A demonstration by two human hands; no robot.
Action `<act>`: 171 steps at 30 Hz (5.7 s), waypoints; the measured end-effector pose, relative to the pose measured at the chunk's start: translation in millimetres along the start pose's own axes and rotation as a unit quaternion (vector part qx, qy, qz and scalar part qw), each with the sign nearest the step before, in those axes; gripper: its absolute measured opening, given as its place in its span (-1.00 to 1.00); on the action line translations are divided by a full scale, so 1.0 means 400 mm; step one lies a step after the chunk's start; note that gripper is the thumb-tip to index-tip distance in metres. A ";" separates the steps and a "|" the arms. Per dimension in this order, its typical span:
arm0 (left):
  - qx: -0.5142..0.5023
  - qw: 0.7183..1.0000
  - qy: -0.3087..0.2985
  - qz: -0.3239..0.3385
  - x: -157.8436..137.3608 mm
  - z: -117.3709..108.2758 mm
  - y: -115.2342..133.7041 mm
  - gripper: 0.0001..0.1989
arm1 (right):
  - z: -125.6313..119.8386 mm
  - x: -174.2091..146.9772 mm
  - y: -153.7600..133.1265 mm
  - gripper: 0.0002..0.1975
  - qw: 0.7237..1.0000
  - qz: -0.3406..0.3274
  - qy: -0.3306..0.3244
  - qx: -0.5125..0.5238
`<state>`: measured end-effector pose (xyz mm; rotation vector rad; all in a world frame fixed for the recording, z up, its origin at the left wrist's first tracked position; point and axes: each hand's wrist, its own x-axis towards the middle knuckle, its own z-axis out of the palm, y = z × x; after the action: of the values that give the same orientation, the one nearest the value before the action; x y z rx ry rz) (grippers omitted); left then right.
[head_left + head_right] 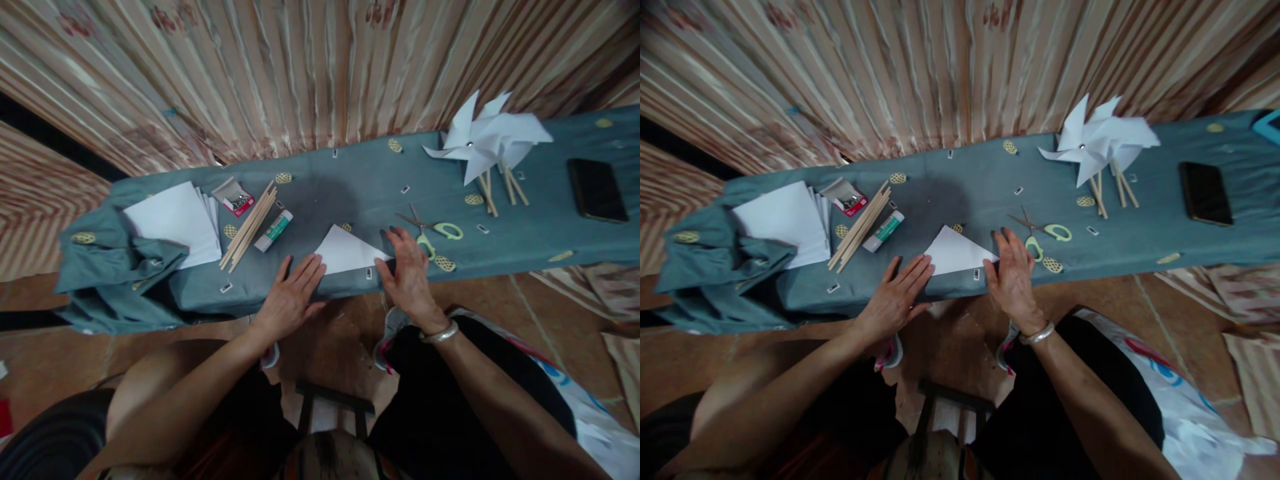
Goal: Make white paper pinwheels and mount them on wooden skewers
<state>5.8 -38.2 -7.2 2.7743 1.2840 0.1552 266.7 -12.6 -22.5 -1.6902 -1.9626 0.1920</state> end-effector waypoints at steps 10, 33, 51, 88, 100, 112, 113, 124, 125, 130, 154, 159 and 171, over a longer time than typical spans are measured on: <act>0.008 0.999 0.032 -0.018 -0.097 -0.020 -0.040 -0.46 | -0.015 -0.002 0.039 -0.54 1.000 0.025 0.009 0.008; -0.112 0.986 0.103 -0.066 -0.054 -0.028 -0.049 -0.49 | 0.002 0.072 -0.004 -0.55 0.986 0.011 -0.056 0.157; -0.500 0.787 0.256 -0.254 0.056 -0.065 -0.052 -0.40 | -0.040 0.152 -0.051 -0.88 0.939 0.046 0.080 0.332; -0.835 0.388 0.156 -0.358 0.157 -0.064 0.004 -0.84 | 0.014 0.128 -0.061 -0.65 0.949 0.051 -0.039 0.309; -0.816 0.384 0.206 -0.380 0.174 -0.042 -0.016 -0.82 | -0.023 0.050 -0.098 -0.46 0.981 -0.181 -0.064 0.008; -0.816 0.404 0.184 -0.371 0.174 -0.024 -0.014 -0.71 | -0.020 0.046 -0.080 -0.39 0.980 -0.178 -0.085 0.002; -0.812 0.411 0.188 -0.369 0.174 -0.024 -0.015 -0.69 | -0.023 0.048 -0.080 -0.39 0.981 -0.177 -0.084 0.001; -0.785 0.429 0.281 -0.346 0.206 -0.054 -0.063 -0.92 | -0.114 0.103 0.064 -0.47 0.992 0.001 0.032 -0.124; -0.787 0.424 0.289 -0.343 0.210 -0.057 -0.066 -0.90 | -0.120 0.100 0.088 -0.50 0.988 0.019 0.014 -0.153; -0.797 0.397 0.311 -0.332 0.226 -0.067 -0.082 -0.71 | -0.132 0.079 0.160 -0.60 0.972 0.023 -0.048 -0.231; -0.849 0.338 0.274 -0.300 0.259 -0.086 -0.031 -0.78 | 0.002 0.146 -0.194 -0.67 0.744 0.270 0.003 0.611; -0.810 0.407 0.307 -0.289 0.251 -0.081 -0.035 -0.73 | 0.017 0.147 -0.187 -0.69 0.776 0.264 0.022 0.573; -0.757 0.444 0.383 -0.287 0.231 -0.106 -0.083 -0.63 | -0.125 0.110 0.107 -0.60 0.984 0.063 0.029 -0.164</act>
<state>34.9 55.0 36.2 0.5475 0.9988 1.5930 325.3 26.4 14.3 -2.0045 -1.9245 -0.1420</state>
